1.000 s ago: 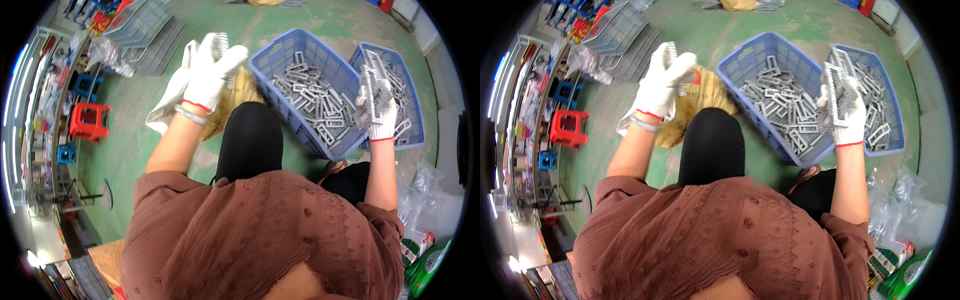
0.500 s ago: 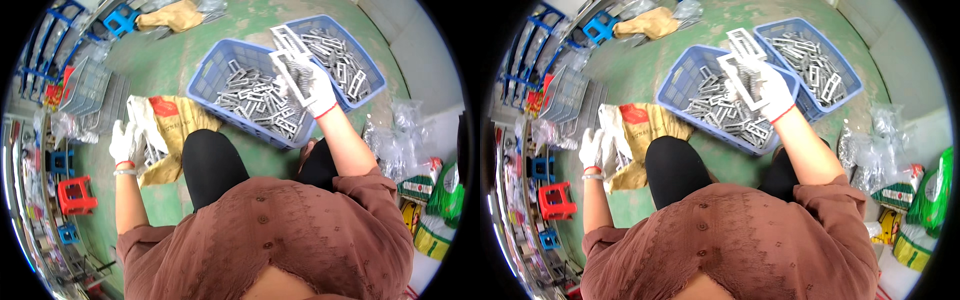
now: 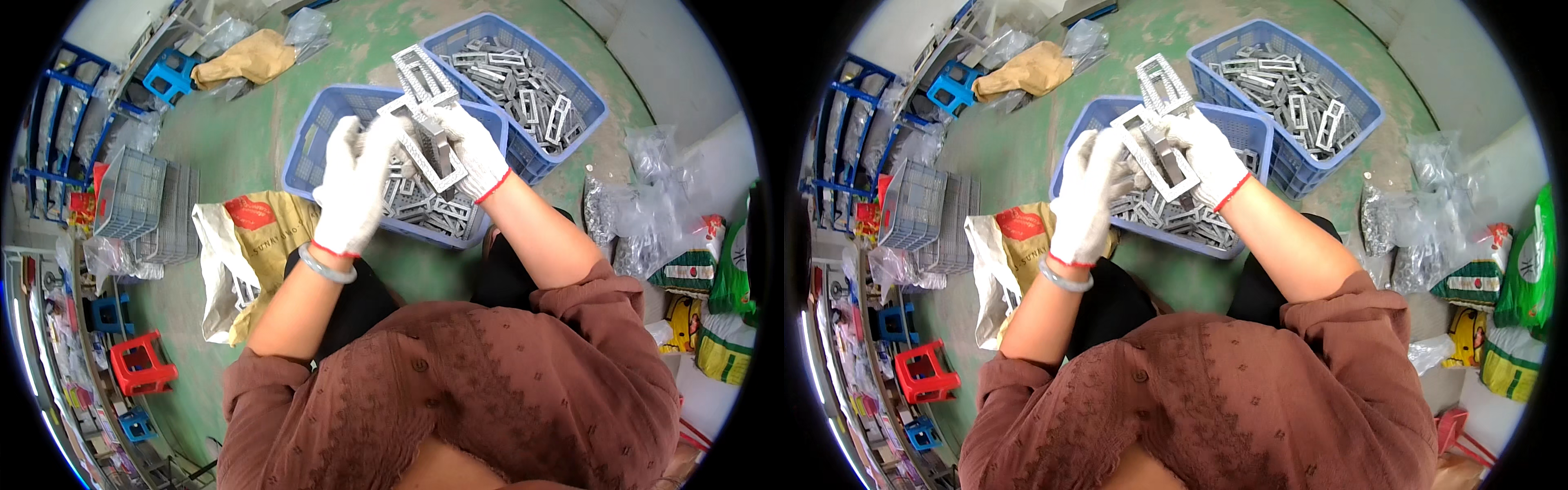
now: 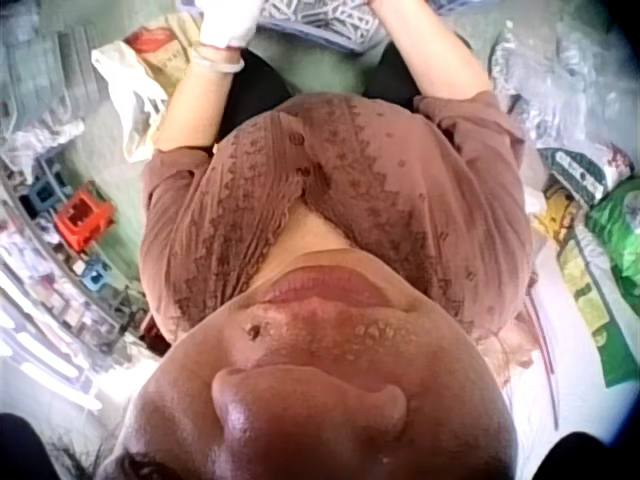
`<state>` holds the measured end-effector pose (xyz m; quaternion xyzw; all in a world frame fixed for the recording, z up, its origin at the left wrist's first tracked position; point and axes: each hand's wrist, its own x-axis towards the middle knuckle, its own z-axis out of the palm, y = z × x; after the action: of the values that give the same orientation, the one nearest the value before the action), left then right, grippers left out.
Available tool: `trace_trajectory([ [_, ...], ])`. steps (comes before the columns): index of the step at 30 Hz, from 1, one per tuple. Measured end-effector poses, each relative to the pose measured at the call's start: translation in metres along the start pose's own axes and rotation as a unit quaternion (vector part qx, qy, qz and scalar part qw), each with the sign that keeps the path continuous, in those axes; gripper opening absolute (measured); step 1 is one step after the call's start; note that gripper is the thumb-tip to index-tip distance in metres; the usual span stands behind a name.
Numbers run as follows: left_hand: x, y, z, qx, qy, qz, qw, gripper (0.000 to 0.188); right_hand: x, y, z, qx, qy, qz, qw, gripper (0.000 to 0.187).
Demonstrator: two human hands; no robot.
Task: The person sits on the floor and sorts small rectangular metal pieces from a blue basket into a plastic bag. They pick up handfuls of parts, inspect them, and transfer them into the bag repeatedly.
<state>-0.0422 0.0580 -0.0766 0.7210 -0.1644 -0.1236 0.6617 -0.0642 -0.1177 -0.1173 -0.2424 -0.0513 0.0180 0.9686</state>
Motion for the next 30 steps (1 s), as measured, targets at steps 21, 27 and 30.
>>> trace_trajectory([
  [21, 0.095, 0.06, -0.067, 0.034, -0.325, -0.021, 0.945, 0.07, -0.021, -0.006, 0.006, -0.003, -0.13, 0.163, 0.978, 0.063],
  [27, 0.093, 0.058, -0.081, 0.026, -0.317, -0.022, 0.948, 0.065, -0.014, -0.004, 0.004, -0.015, -0.165, 0.189, 0.968, 0.068],
  [30, 0.087, 0.062, -0.083, 0.048, -0.305, -0.008, 0.951, 0.068, -0.015, -0.003, 0.004, -0.05, -0.144, 0.165, 0.974, 0.072],
])
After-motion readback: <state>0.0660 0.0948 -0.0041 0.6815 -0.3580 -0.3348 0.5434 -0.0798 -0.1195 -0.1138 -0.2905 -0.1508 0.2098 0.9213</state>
